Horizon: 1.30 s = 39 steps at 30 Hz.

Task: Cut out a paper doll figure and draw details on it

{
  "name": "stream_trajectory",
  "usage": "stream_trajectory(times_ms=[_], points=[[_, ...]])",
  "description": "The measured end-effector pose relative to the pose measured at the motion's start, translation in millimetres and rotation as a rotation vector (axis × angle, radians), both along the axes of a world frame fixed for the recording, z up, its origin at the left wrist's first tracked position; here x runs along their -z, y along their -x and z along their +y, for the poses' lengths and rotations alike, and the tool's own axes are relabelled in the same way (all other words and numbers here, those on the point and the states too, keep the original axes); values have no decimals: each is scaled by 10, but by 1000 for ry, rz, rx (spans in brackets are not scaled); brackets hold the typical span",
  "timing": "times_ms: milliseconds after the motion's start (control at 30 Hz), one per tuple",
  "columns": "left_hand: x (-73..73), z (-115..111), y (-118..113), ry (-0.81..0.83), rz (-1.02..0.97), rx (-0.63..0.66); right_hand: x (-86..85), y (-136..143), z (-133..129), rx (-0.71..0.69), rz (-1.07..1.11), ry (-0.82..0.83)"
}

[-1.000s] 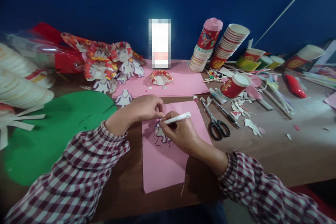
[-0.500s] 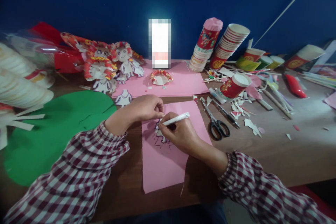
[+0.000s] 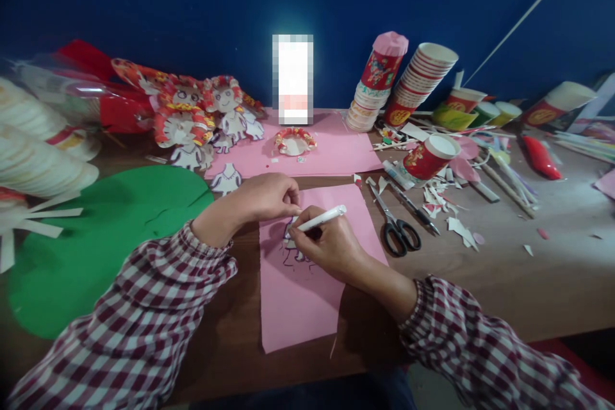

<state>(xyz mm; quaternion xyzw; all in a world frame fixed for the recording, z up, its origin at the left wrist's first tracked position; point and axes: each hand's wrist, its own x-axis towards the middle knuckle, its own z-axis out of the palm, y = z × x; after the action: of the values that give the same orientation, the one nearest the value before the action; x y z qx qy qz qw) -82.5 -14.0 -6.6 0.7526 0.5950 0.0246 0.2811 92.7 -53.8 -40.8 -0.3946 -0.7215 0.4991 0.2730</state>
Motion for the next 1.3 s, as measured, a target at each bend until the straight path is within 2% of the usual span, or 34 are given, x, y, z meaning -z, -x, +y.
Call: stream_trajectory(times_ms=[1300], points=[[-8, -2, 3, -10, -3, 10, -34, 0, -15, -3, -2, 44]])
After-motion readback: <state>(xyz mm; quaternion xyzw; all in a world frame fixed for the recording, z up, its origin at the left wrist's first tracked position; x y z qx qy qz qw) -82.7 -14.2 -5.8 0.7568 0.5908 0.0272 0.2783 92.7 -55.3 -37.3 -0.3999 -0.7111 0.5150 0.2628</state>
